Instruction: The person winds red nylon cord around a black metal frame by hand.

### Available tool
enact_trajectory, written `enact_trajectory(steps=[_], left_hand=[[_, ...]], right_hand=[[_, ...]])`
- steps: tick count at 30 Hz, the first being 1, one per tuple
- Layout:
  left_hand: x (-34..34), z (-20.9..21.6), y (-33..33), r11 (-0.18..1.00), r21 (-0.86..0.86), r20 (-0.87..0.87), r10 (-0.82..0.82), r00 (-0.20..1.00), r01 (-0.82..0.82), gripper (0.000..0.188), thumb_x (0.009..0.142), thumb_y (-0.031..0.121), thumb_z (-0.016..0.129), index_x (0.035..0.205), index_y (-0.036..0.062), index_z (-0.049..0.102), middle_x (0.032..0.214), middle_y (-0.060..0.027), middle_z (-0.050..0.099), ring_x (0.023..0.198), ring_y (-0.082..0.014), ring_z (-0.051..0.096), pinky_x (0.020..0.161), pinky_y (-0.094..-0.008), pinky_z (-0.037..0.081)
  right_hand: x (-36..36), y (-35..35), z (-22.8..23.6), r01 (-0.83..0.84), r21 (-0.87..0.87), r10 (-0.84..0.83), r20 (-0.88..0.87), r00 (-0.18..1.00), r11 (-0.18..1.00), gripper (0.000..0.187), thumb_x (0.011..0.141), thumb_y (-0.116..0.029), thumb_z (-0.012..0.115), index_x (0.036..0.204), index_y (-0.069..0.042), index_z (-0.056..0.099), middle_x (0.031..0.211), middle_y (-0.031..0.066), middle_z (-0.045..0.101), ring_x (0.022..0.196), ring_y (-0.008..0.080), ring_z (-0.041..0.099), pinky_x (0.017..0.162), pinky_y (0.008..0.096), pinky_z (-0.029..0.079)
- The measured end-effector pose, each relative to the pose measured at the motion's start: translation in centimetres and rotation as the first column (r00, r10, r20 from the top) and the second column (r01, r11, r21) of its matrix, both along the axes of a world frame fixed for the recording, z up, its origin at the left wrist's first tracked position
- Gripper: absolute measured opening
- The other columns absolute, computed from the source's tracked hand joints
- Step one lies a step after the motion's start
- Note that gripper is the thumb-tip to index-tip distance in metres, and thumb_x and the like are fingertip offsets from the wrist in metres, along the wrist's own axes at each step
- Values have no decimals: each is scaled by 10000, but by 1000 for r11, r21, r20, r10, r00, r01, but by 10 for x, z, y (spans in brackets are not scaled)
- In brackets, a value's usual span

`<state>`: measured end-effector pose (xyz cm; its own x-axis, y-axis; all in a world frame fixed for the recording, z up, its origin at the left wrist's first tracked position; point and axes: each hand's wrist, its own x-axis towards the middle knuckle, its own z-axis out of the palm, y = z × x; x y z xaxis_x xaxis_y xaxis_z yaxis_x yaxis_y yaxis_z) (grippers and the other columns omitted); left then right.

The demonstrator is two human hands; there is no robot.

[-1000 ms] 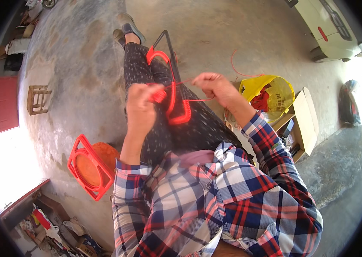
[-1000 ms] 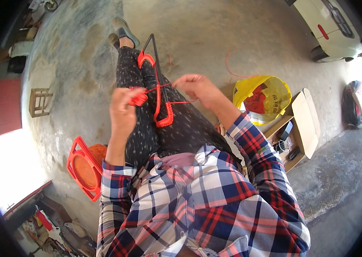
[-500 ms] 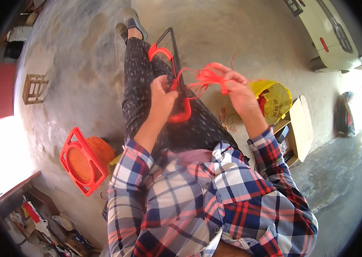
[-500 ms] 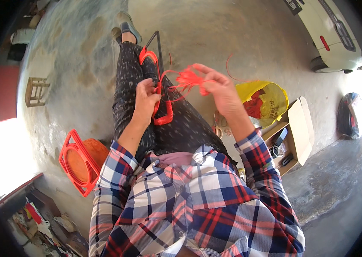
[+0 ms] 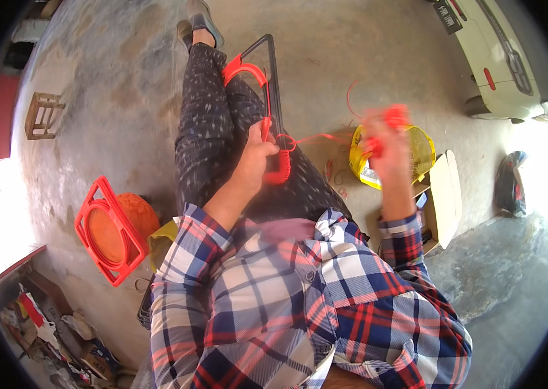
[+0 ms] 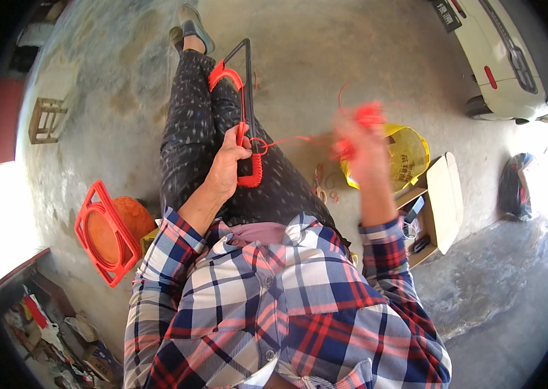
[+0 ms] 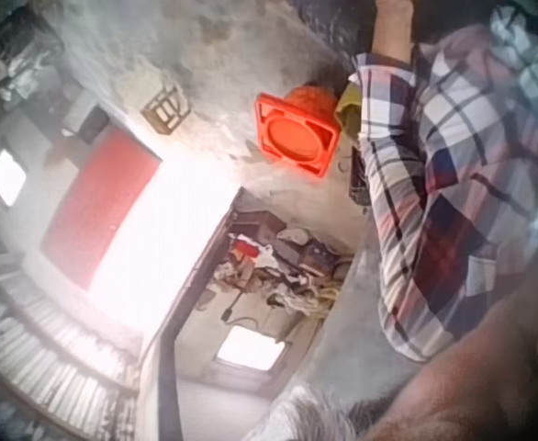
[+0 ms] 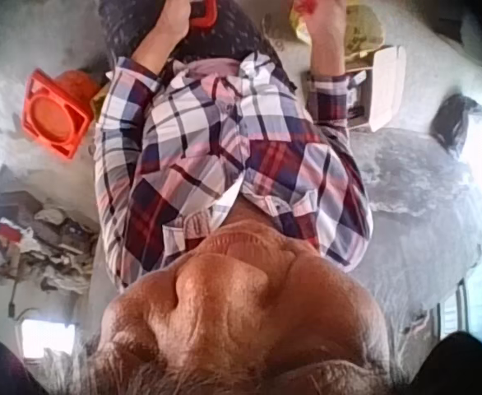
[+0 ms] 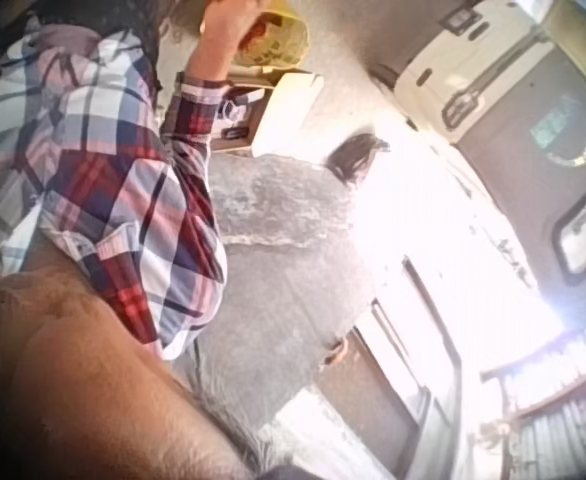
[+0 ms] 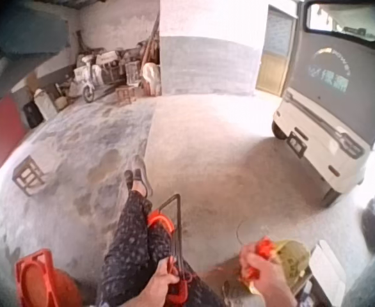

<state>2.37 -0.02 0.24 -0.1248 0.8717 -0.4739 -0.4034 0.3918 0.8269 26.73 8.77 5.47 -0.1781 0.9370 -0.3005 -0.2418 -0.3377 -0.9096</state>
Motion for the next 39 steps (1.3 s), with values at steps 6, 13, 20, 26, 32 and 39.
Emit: enact_trajectory(steps=[6, 13, 20, 26, 32, 39], left_hand=[[-1, -13, 4, 999, 32, -4, -32, 999, 32, 569, 746, 43, 480, 1312, 20, 432, 1044, -21, 450, 956, -131, 441, 946, -247, 322], [-2, -7, 9, 1000, -21, 70, 20, 997, -18, 536, 746, 43, 478, 1281, 34, 452, 992, 1, 473, 924, -117, 438, 906, -234, 332], [1, -1, 13, 996, -81, 35, 29, 999, -26, 553, 729, 56, 525, 1277, 50, 454, 991, -19, 495, 922, -158, 461, 905, -276, 346], [25, 56, 0, 853, 341, -885, 150, 442, 394, 554, 689, 23, 629, 1227, 50, 499, 1021, -100, 595, 1050, -273, 493, 997, -443, 297], [-21, 11, 19, 994, 96, -609, 92, 788, -42, 122, 825, 80, 673, 918, 12, 632, 794, -147, 676, 710, -218, 666, 653, -322, 501], [-14, 1, 3, 992, -77, -803, -122, 584, 102, 219, 913, 188, 602, 880, -24, 644, 708, -89, 629, 674, -128, 576, 644, -303, 459]], right_hand=[[-72, -26, -23, -522, 27, 477, 368, 798, 852, 196, 885, -144, 644, 1027, -42, 557, 814, -5, 582, 711, 78, 534, 660, 253, 453], [-63, -30, -12, -428, -11, 427, -52, 903, 904, 174, 871, -29, 632, 1027, -52, 559, 856, -47, 548, 775, 35, 507, 707, 211, 433], [-57, -42, 10, -486, 48, 487, -143, 861, 873, 213, 862, 24, 612, 1049, -66, 563, 867, -59, 544, 762, 15, 502, 678, 201, 431], [-13, 20, 77, -188, 230, 257, -322, 911, 955, 283, 807, -60, 649, 1072, -36, 555, 842, 26, 543, 705, 89, 521, 620, 203, 416], [-15, 26, 49, -581, 597, 60, 667, 742, 553, 224, 800, -32, 569, 1013, -92, 608, 854, 74, 559, 792, 193, 595, 665, 305, 481], [-95, -22, -41, -696, 293, 322, 726, 608, 656, 245, 752, -102, 708, 969, -56, 604, 828, 138, 629, 762, 334, 634, 701, 410, 514]])
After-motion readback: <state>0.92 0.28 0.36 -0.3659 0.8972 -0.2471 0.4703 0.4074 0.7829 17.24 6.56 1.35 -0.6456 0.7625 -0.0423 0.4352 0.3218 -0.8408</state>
